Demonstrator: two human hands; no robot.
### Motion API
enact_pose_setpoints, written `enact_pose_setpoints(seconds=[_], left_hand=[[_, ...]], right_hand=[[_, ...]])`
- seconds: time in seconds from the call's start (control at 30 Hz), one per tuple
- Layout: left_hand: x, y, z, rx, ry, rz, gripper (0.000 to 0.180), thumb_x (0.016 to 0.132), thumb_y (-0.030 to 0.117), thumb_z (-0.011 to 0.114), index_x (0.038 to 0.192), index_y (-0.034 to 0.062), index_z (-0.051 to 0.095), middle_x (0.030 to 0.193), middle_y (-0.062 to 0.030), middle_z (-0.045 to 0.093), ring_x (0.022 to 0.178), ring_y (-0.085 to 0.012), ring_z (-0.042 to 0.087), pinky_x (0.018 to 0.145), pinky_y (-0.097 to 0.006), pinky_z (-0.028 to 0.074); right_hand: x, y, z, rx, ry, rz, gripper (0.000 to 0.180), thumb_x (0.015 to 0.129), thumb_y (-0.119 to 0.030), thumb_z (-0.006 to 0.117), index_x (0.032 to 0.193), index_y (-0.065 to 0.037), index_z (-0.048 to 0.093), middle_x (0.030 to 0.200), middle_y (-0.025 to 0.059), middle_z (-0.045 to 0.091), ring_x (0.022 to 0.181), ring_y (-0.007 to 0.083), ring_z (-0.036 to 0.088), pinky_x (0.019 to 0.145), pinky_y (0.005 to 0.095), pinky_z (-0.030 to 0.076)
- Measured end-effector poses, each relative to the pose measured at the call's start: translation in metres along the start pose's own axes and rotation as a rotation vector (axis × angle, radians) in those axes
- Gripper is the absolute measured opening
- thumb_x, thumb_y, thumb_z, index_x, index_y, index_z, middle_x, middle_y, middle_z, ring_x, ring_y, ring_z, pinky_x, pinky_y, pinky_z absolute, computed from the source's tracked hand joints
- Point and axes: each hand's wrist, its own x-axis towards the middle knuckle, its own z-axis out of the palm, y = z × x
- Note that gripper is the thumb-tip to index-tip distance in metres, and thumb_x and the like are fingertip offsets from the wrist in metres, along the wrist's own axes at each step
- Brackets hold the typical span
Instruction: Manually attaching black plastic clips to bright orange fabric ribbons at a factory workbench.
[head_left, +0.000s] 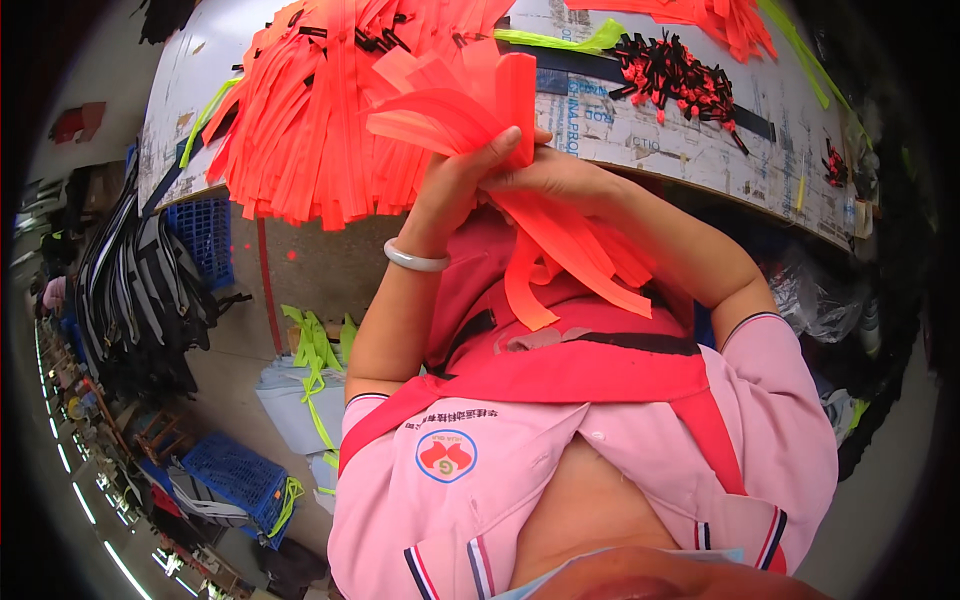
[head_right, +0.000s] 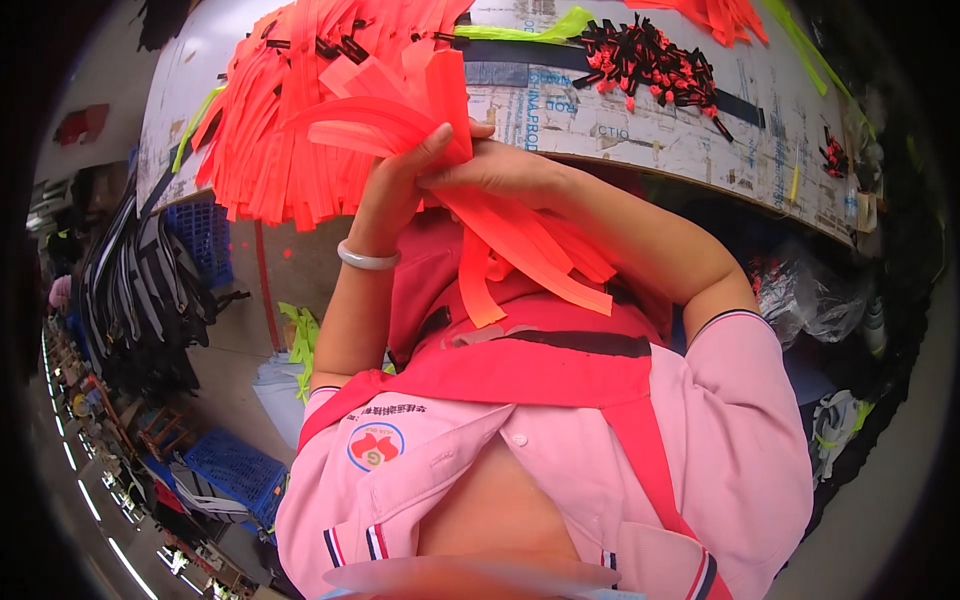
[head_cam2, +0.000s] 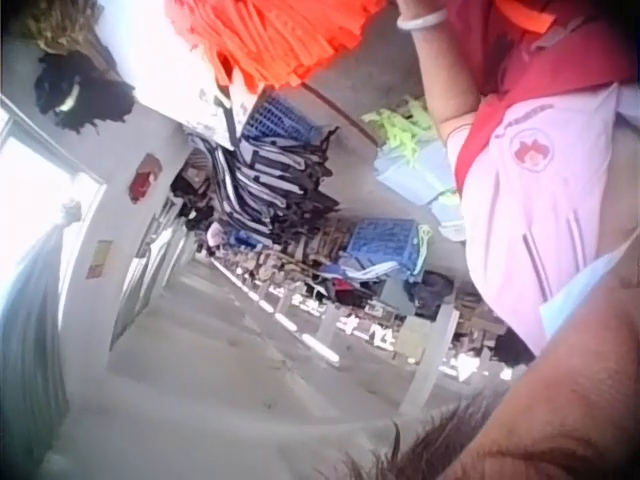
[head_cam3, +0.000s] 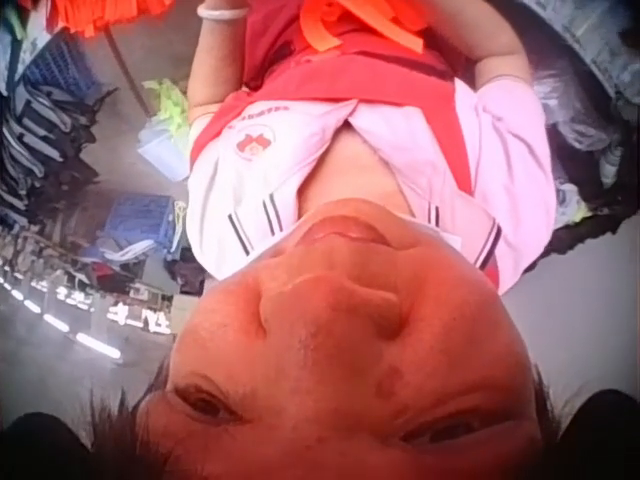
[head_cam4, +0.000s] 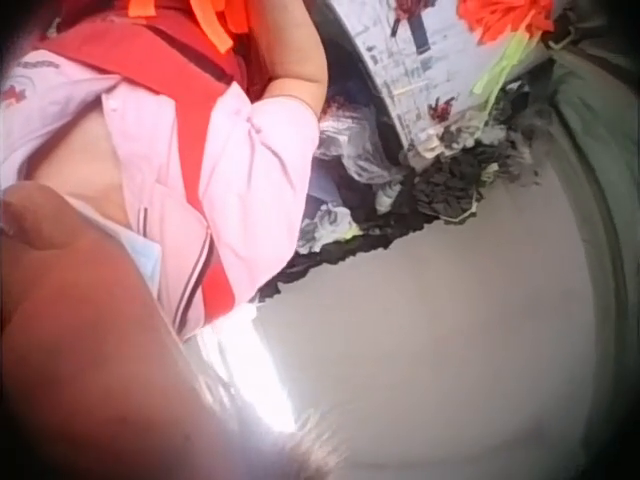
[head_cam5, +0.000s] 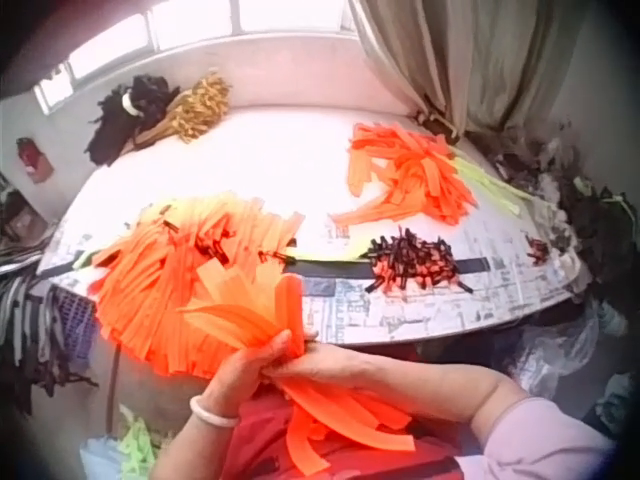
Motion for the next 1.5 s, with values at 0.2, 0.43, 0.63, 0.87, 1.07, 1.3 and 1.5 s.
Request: enact_pose_setpoints(seconds=[0.2, 0.43, 0.63, 0.87, 1.07, 1.3, 1.5], left_hand=[[0.002, -0.006, -0.016, -0.092, 0.095, 0.172, 0.030, 0.098, 0.020, 0.050, 0.106, -0.0059, 0.063, 0.104, -0.0114, 0.066, 0.093, -0.0185, 0.063, 0.087, -0.031, 0.049], [-0.009, -0.002, -0.003, 0.076, 0.100, 0.240, 0.018, 0.092, 0.007, 0.059, 0.106, -0.0049, 0.061, 0.093, -0.0112, 0.069, 0.086, -0.0216, 0.067, 0.076, -0.031, 0.054], [-0.015, -0.006, 0.002, 0.099, 0.066, 0.257, 0.015, 0.091, 0.003, 0.058, 0.103, -0.0051, 0.061, 0.091, -0.0107, 0.068, 0.085, -0.0203, 0.067, 0.076, -0.030, 0.054], [-0.016, -0.009, 0.001, 0.164, -0.040, 0.237, 0.008, 0.090, 0.002, 0.058, 0.095, -0.0028, 0.061, 0.081, -0.0074, 0.065, 0.074, -0.0167, 0.063, 0.068, -0.030, 0.052], [-0.010, -0.020, 0.001, 0.170, -0.069, 0.175, 0.005, 0.087, 0.002, 0.061, 0.091, -0.0008, 0.060, 0.078, -0.0063, 0.064, 0.072, -0.0163, 0.063, 0.066, -0.030, 0.052], [-0.005, -0.011, 0.005, 0.191, -0.046, 0.160, 0.014, 0.081, 0.001, 0.066, 0.094, -0.0001, 0.059, 0.077, -0.0061, 0.063, 0.068, -0.0165, 0.064, 0.062, -0.029, 0.052], [-0.011, -0.012, -0.001, 0.070, -0.038, 0.170, 0.009, 0.084, 0.003, 0.065, 0.091, 0.0012, 0.060, 0.075, -0.0048, 0.063, 0.068, -0.0154, 0.063, 0.062, -0.029, 0.051]], right_hand=[[-0.008, -0.033, -0.027, -1.184, 0.109, -0.224, 0.038, 0.087, -0.024, 0.067, 0.114, 0.001, 0.060, 0.091, 0.0103, 0.065, 0.085, 0.0128, 0.062, 0.075, 0.0290, 0.049], [-0.023, -0.076, -0.024, -0.520, 0.215, -0.604, 0.020, 0.095, -0.006, 0.053, 0.111, 0.001, 0.062, 0.098, 0.0025, 0.065, 0.088, 0.0091, 0.060, 0.081, 0.0232, 0.049], [-0.028, -0.066, -0.012, -0.954, 0.275, -0.474, 0.012, 0.086, -0.004, 0.062, 0.096, 0.003, 0.063, 0.086, 0.0069, 0.065, 0.082, 0.0079, 0.060, 0.075, 0.0232, 0.049], [-0.021, -0.085, -0.019, -0.691, 0.374, -0.637, 0.022, 0.090, -0.018, 0.063, 0.104, -0.001, 0.063, 0.095, 0.0088, 0.065, 0.089, 0.0158, 0.062, 0.082, 0.0272, 0.048], [-0.018, -0.112, -0.006, -0.768, 0.360, -0.955, 0.029, 0.093, -0.031, 0.061, 0.107, -0.006, 0.061, 0.112, 0.0096, 0.059, 0.099, 0.0169, 0.056, 0.083, 0.0314, 0.047], [-0.003, -0.096, -0.010, -1.294, 0.043, -0.708, 0.037, 0.093, -0.029, 0.056, 0.121, -0.005, 0.058, 0.113, 0.0154, 0.062, 0.105, 0.0306, 0.057, 0.093, 0.0385, 0.044], [-0.013, -0.096, -0.019, -1.131, 0.258, -0.910, 0.047, 0.090, -0.033, 0.063, 0.129, -0.009, 0.053, 0.119, 0.0100, 0.060, 0.109, 0.0225, 0.057, 0.093, 0.0337, 0.045]])
